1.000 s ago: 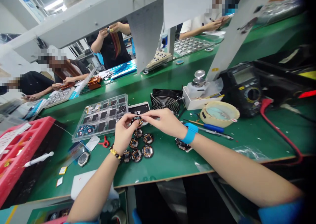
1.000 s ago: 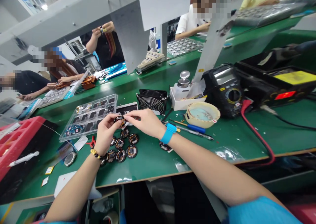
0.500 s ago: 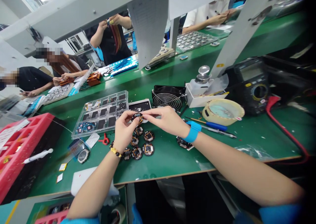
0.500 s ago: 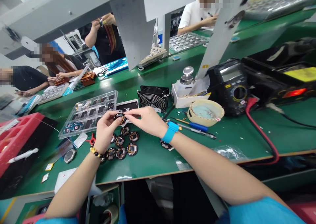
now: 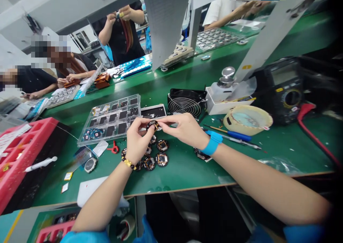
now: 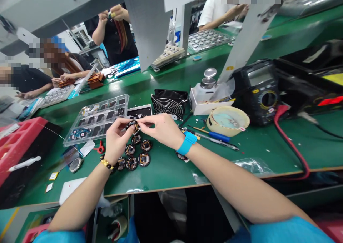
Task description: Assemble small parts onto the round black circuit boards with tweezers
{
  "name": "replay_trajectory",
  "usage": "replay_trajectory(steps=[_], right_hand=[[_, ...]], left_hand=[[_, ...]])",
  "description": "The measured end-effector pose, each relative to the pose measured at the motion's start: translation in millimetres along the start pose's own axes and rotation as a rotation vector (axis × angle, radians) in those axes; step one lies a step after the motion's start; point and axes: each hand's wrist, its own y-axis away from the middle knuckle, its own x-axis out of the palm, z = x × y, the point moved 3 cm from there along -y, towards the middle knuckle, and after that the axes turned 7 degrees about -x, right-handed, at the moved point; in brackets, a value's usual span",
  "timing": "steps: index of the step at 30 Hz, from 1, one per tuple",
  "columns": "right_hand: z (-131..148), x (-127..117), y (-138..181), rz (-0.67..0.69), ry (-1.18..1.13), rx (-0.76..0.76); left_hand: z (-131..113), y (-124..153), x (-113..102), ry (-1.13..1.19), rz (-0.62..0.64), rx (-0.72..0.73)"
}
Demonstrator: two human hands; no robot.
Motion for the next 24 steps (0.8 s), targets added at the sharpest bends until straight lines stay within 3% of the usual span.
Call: replay_trajectory(steps=[17,24], right_hand=[[8.5,7.8,4.4,-0.09,0.073,0.02],[4.6,2.8,-0.3,-0.02,0.032,0.015]], left_hand=[[-0.8,3.3,7.3,-0.013,-0.052,0.006],[-1.0,-1.3,3.4,0.052,-0.038,-0.022]])
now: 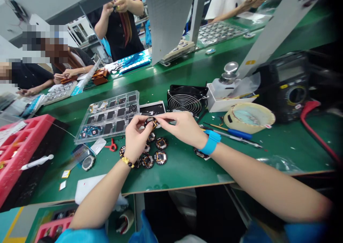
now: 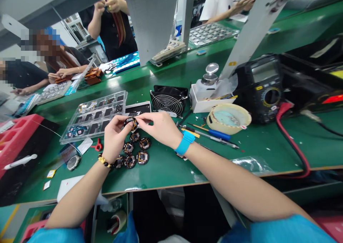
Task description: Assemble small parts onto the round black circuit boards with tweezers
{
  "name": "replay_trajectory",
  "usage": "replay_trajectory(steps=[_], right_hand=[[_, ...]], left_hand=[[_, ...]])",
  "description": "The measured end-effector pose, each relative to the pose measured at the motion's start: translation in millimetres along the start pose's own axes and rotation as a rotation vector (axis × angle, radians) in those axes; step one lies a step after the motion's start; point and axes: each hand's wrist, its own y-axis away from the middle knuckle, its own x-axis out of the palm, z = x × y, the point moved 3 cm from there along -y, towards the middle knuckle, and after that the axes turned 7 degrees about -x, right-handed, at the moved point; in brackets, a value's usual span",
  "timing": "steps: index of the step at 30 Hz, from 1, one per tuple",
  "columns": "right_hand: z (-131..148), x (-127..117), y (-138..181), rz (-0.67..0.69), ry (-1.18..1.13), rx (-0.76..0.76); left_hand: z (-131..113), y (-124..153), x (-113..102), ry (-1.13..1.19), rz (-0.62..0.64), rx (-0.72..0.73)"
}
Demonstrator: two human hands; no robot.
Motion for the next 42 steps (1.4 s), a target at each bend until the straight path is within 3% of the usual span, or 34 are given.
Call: replay_trajectory(steps=[6,15,24,31,34,38,42], right_hand=[[-2,-4,-2,0.041,0.005,-0.025],[-5,-9,-5,0.118,-0.141,0.08],[1,-2,2,-0.029,0.249,-0.235],[0,-5,1,-0.003,0.09,-0.162],[-1,-6,1,0.012,0.098,-0.161],[-4,-1,-1,0.071,0.264,-0.205],[3,2,-2,0.244,0.541,-0.211]], left_hand=[[0,-3,-1,0.034,0.015,0.001],[2,-1,0,-0.034,0.059,0.04],[2,1,0,-0.054,0.055,0.041],[8,-8,-4,0.087,0.212,-0.092],[9,-9,-2,0.035,0.213,-0.068],[5,-3,-3,-0.153,0.078,0.059],[-1,6,-10,-0.277,0.089,0.098]])
